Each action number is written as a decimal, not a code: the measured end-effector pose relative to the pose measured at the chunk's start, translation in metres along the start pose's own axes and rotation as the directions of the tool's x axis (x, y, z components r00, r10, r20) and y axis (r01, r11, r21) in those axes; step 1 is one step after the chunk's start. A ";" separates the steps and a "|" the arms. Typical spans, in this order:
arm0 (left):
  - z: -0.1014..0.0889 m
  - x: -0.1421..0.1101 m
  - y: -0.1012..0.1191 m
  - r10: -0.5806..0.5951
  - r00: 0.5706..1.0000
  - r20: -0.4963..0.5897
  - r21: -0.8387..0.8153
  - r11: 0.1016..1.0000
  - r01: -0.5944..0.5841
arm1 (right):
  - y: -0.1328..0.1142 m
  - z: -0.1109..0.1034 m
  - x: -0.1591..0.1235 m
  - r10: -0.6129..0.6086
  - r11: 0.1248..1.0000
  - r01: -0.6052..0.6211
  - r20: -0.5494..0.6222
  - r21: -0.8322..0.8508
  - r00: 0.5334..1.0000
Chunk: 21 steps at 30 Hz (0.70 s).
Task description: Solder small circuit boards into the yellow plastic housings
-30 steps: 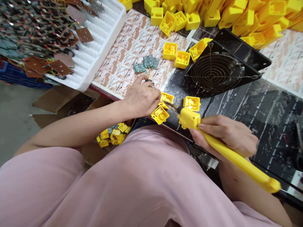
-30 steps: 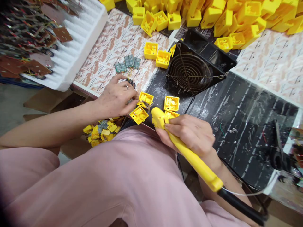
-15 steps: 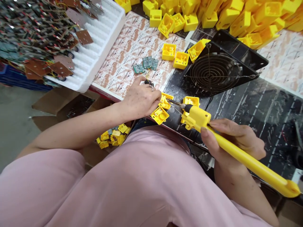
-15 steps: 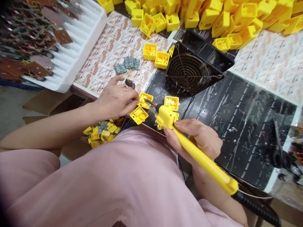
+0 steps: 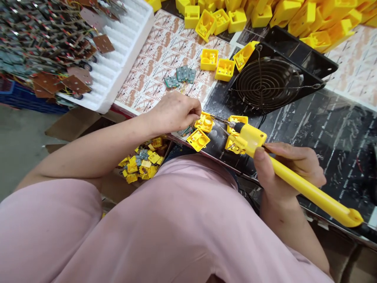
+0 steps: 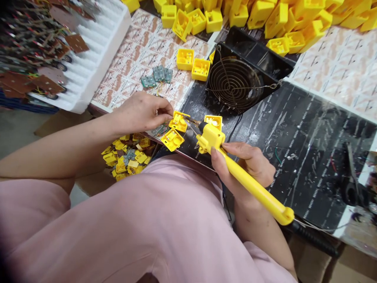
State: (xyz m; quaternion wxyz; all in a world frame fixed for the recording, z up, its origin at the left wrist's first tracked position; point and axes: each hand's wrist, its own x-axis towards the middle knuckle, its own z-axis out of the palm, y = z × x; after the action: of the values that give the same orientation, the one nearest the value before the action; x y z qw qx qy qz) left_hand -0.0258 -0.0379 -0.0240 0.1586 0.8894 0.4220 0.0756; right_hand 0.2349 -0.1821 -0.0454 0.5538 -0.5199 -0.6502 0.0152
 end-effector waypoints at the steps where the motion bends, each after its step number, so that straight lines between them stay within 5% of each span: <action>1: -0.001 -0.001 0.001 0.012 1.000 0.005 0.013 1.000 -0.012 | 0.001 -0.002 0.000 0.007 1.000 -0.007 0.028 -0.006 1.000; 6: 0.001 -0.001 0.006 0.009 1.000 0.007 0.084 0.996 -0.010 | 0.005 -0.006 -0.005 0.063 0.997 -0.056 0.132 -0.055 0.989; 16: 0.004 0.008 0.020 0.027 0.997 0.073 0.326 0.944 -0.049 | -0.006 0.010 0.009 -0.142 0.987 0.150 0.122 -0.059 0.982; 21: 0.002 0.014 0.021 0.087 0.993 0.085 0.380 0.918 -0.113 | -0.011 0.013 0.018 -0.196 0.971 0.220 0.220 -0.090 0.956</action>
State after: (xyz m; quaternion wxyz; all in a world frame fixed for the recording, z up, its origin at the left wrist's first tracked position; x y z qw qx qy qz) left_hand -0.0011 -0.0399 -0.0190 -0.0086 0.9256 0.3772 -0.0303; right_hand 0.2208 -0.1677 -0.0308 0.4504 -0.4744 -0.7559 -0.0256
